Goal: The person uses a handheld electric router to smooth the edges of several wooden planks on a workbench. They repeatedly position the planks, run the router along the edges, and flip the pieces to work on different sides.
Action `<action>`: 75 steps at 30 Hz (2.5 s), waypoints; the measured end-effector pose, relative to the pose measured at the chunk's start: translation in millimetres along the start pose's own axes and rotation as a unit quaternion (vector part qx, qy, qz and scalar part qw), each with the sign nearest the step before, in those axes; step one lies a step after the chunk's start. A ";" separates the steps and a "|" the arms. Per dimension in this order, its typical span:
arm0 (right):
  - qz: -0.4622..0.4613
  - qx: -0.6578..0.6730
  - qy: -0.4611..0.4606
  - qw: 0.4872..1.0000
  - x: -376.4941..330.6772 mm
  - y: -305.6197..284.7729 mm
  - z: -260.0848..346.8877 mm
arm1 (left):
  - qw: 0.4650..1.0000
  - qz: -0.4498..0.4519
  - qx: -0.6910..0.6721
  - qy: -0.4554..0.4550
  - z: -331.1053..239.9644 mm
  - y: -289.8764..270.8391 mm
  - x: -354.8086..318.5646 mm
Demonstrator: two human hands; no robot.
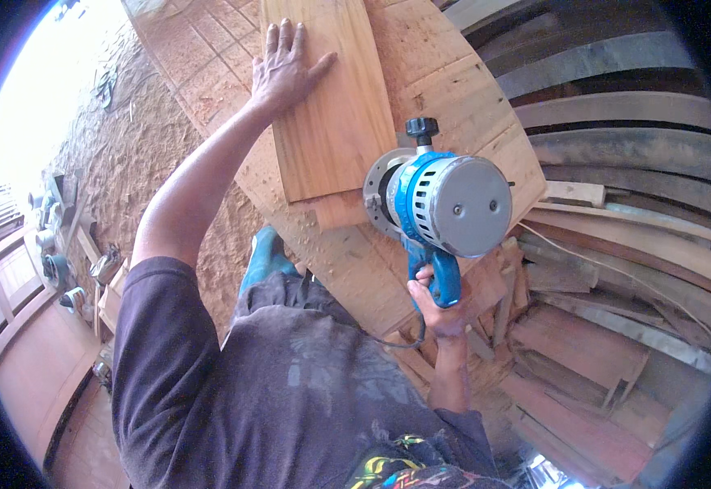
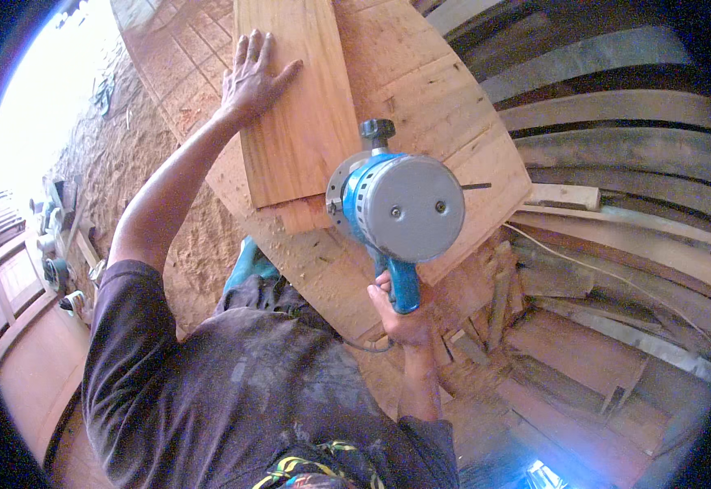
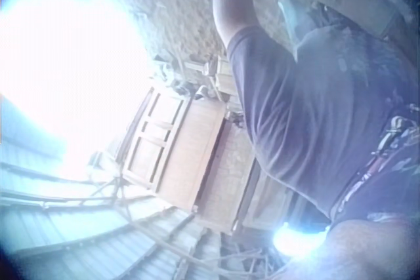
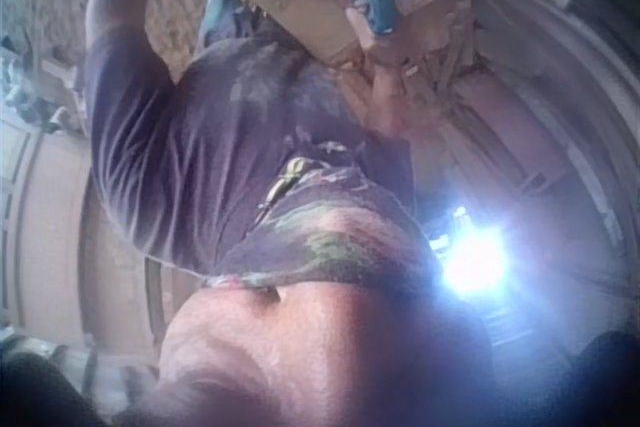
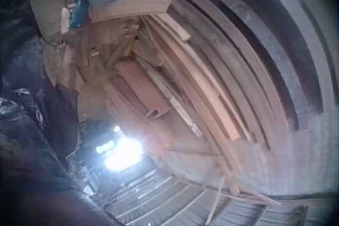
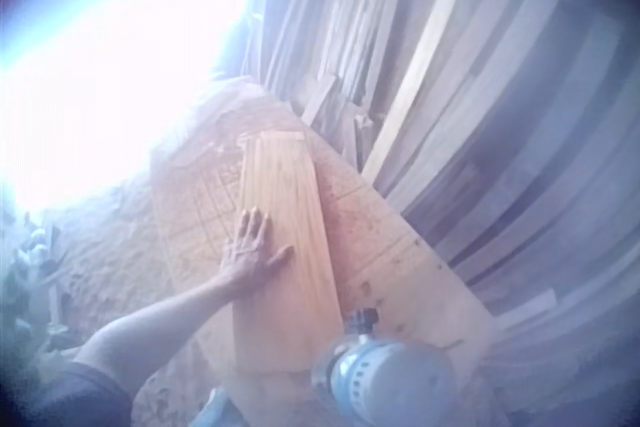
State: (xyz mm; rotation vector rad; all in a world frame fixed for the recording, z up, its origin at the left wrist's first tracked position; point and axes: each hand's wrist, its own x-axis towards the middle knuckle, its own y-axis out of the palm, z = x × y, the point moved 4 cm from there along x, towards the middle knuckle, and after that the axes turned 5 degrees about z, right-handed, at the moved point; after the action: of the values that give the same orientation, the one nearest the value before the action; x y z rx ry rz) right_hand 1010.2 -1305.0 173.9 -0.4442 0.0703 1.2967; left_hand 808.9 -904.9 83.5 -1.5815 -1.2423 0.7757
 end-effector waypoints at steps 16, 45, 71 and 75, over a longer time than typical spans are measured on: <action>-0.018 0.018 0.007 1.000 18.2 6.0 8.2 | 1.000 0.010 0.015 0.010 1.1 2.5 -1.3; 0.000 0.065 0.003 0.998 99.9 22.7 27.2 | 1.000 0.016 -0.014 0.021 1.7 4.8 -1.5; 0.007 0.057 -0.029 0.998 160.5 39.9 57.6 | 0.665 0.575 -0.459 0.129 -107.6 31.9 -323.9; 0.014 0.059 -0.025 0.998 163.0 40.1 58.0 | 0.572 0.667 -0.439 0.186 -93.6 37.2 -337.2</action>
State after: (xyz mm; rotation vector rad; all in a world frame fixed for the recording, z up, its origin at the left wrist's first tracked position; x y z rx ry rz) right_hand 1007.0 -1127.6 167.5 -0.3104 0.1118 1.3230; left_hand 809.9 -1255.8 57.7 -3.3463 0.3073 0.5291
